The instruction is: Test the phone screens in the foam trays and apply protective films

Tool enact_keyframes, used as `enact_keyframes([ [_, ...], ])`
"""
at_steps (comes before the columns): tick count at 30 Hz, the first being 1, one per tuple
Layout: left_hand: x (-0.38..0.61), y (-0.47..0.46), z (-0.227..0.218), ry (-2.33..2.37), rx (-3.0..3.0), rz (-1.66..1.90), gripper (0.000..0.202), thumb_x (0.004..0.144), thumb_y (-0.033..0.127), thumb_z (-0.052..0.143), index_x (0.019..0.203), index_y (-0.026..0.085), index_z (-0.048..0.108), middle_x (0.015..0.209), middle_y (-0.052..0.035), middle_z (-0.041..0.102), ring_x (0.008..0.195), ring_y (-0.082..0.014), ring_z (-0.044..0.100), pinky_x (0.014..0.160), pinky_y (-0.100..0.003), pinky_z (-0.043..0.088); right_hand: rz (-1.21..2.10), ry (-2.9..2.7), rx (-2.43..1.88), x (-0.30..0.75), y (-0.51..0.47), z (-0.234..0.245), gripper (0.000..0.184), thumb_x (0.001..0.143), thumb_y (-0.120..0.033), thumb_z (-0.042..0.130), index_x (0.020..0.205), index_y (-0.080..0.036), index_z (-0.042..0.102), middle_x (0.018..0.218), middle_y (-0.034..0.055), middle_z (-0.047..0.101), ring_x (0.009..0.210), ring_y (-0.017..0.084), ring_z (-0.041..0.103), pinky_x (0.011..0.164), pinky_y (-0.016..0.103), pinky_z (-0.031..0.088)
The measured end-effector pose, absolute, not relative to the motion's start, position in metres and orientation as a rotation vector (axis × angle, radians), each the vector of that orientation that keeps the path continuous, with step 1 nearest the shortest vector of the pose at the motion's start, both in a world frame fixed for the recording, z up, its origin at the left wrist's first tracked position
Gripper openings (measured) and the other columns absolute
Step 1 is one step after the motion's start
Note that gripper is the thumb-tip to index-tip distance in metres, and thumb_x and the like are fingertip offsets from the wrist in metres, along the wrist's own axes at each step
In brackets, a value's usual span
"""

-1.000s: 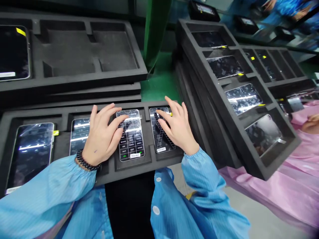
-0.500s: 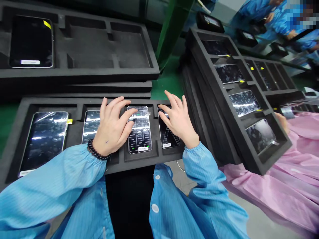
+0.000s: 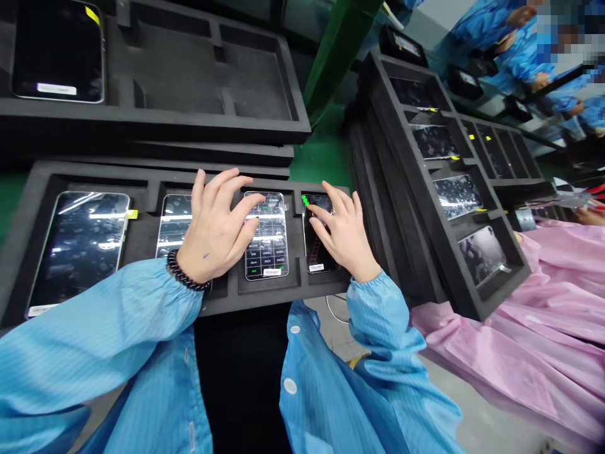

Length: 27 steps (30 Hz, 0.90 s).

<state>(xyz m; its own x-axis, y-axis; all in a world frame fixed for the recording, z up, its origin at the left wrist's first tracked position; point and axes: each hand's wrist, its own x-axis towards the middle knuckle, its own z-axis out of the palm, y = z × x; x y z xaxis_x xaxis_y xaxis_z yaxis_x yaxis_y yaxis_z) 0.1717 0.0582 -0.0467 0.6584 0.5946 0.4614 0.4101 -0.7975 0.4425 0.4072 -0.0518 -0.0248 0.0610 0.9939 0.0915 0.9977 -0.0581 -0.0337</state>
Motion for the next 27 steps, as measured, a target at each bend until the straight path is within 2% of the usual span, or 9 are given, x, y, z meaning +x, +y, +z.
enact_keyframes([
  [10, 0.171, 0.058, -0.045, 0.822, 2.548, 0.799, 0.035, 0.099, 0.037, 0.037, 0.126, 0.032, 0.058, 0.144, -0.008, 0.05, 0.146, -0.0343, 0.036, 0.125, -0.068, 0.013, -0.081, -2.075, -2.25, 0.402, -0.085, -0.023, 0.036, 0.104, -0.038, 0.042, 0.123, -0.024, 0.07, 0.159, 0.0119, 0.041, 0.145, 0.029, 0.04, 0.123, 0.064, 0.022],
  [18, 0.171, 0.057, -0.042, 0.853, 2.512, 0.74, 0.043, 0.101, 0.043, 0.031, 0.127, 0.025, 0.06, 0.147, -0.0049, 0.049, 0.147, -0.0332, 0.033, 0.127, -0.066, 0.009, -0.1, -2.047, -2.295, 0.396, -0.114, -0.021, 0.036, 0.104, -0.037, 0.042, 0.122, -0.024, 0.07, 0.157, 0.0119, 0.044, 0.144, 0.029, 0.043, 0.123, 0.064, 0.023],
  [27, 0.171, 0.056, -0.041, 0.85, 2.522, 0.75, 0.042, 0.099, 0.043, 0.032, 0.128, 0.031, 0.06, 0.146, -0.0028, 0.049, 0.147, -0.0326, 0.033, 0.128, -0.066, 0.01, -0.1, -2.023, -2.354, 0.391, -0.15, -0.018, 0.034, 0.104, -0.036, 0.043, 0.123, -0.025, 0.069, 0.157, 0.0124, 0.045, 0.142, 0.028, 0.045, 0.121, 0.065, 0.025],
])
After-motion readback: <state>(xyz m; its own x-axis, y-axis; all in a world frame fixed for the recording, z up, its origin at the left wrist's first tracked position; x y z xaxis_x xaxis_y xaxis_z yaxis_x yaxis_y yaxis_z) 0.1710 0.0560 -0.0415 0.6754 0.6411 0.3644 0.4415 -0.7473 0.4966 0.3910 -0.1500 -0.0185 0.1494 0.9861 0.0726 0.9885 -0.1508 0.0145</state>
